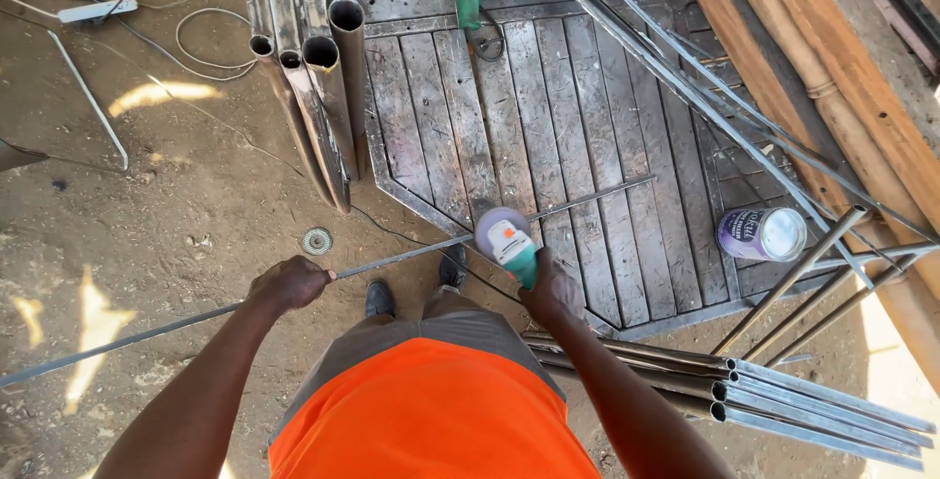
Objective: Using a handheld angle grinder to smooth the surface and edges of long metal rods in a fabrication area.
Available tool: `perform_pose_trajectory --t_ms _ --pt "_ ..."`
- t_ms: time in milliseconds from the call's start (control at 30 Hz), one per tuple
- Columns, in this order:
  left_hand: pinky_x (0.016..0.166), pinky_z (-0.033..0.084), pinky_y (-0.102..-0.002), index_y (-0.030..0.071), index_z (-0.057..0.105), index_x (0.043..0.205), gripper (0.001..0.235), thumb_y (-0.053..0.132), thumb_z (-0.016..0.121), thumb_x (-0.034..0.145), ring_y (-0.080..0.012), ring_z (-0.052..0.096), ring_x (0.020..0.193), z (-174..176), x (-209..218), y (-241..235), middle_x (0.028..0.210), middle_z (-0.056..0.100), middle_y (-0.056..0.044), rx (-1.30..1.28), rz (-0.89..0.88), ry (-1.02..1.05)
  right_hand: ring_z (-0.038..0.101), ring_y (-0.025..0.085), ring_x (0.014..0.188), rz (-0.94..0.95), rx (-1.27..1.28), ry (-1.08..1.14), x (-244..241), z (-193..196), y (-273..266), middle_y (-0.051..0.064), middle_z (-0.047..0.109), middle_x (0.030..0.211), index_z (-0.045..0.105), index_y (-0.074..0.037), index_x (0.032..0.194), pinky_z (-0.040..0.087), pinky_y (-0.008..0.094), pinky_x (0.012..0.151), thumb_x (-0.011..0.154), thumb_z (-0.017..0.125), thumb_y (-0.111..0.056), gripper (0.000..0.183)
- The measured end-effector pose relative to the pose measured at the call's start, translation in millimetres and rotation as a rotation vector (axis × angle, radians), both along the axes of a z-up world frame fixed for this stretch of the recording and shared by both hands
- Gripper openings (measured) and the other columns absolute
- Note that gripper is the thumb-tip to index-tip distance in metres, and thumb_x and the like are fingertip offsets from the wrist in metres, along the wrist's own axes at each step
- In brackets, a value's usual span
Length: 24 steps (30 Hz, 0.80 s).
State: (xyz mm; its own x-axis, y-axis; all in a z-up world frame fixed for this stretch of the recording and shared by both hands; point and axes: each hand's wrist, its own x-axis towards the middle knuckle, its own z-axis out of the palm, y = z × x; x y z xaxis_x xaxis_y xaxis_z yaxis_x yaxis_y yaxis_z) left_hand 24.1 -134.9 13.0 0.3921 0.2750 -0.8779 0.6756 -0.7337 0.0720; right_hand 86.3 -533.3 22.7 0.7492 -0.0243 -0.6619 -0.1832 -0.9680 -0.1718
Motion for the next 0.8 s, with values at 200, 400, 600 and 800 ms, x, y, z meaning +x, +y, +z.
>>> perform_pose_trajectory --t_ms 200,400,600,800 --pt "0.097 0.054 -0.043 0.022 0.087 0.088 0.042 0.047 0.053 0.086 -0.0355 0.070 0.118 12.3 0.2 -3.5 0.110 0.080 -0.015 0.002 -0.022 -0.004 0.067 0.044 0.117 -0.133 -0.055 -0.030 10.8 -17.2 -20.7 0.018 0.069 0.121 0.040 -0.019 0.122 0.052 0.057 0.102 0.086 0.064 -0.027 0.044" --pt "0.096 0.054 -0.046 0.020 0.086 0.084 0.037 0.042 0.056 0.083 -0.0378 0.071 0.116 14.9 -3.0 -4.8 0.106 0.080 -0.017 -0.019 0.009 -0.019 0.068 0.045 0.114 -0.203 -0.128 -0.170 41.6 -39.5 -68.5 0.019 0.068 0.117 0.037 -0.017 0.126 0.053 0.056 0.097 0.085 0.063 -0.027 0.050" --pt "0.094 0.054 -0.045 0.020 0.084 0.080 0.035 0.042 0.057 0.081 -0.0369 0.072 0.113 -21.0 -3.6 3.9 0.101 0.080 -0.016 -0.026 -0.011 -0.020 0.066 0.042 0.120 -0.095 -0.111 -0.050 25.4 -22.9 -22.0 0.017 0.069 0.121 0.039 -0.021 0.128 0.053 0.054 0.103 0.088 0.064 -0.026 0.048" --pt "0.096 0.053 -0.044 0.020 0.084 0.077 0.038 0.045 0.056 0.081 -0.0365 0.072 0.114 5.5 2.7 0.2 0.099 0.080 -0.016 -0.018 -0.018 -0.015 0.067 0.042 0.113 0.042 -0.020 -0.052 7.1 -7.7 2.4 0.014 0.066 0.118 0.038 -0.021 0.123 0.056 0.053 0.095 0.085 0.066 -0.027 0.048"
